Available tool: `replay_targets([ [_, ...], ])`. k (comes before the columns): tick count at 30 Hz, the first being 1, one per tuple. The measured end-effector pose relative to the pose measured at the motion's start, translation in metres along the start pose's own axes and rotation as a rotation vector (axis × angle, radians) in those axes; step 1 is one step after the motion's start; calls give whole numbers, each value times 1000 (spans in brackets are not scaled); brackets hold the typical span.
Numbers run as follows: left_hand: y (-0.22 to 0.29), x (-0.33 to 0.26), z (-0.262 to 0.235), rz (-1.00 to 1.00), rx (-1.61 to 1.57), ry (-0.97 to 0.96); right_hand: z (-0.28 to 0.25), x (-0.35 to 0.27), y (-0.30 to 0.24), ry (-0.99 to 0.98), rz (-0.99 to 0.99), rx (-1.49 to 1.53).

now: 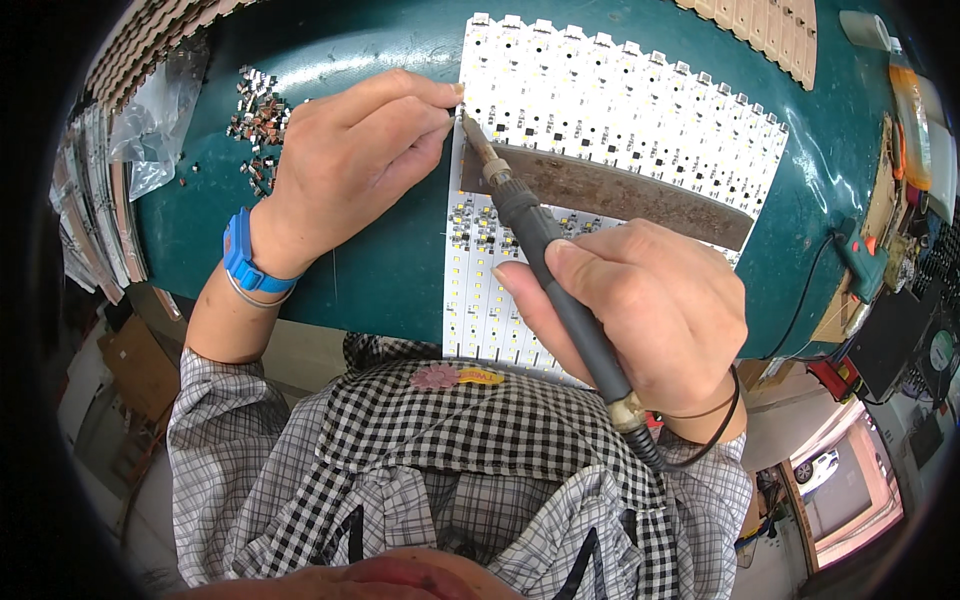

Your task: The person inserts small electronic components into slots on a sheet of LED circuit boards by hand, then places a metal bar across the board and solders each component using a soldering iron.

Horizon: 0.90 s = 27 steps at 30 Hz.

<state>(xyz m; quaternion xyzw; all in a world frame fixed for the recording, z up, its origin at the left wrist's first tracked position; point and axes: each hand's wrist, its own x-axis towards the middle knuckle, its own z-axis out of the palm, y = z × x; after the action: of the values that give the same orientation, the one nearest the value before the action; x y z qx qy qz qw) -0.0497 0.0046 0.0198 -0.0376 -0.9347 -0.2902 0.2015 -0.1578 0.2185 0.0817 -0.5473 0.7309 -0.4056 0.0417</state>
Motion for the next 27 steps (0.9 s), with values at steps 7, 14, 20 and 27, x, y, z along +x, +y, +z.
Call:
replay_targets([
  [7,0,1,-2,-26,-37,6,-22,-14,7,136,94,126],
  [14,1,-2,-9,-125,-130,-43,-29,-45,20,408,331,236],
  [20,6,1,-19,-141,-162,-60,-35,-44,42,58,127,-151],
  [27,34,-11,-29,-391,-52,39,-24,-47,49,48,177,-20],
])
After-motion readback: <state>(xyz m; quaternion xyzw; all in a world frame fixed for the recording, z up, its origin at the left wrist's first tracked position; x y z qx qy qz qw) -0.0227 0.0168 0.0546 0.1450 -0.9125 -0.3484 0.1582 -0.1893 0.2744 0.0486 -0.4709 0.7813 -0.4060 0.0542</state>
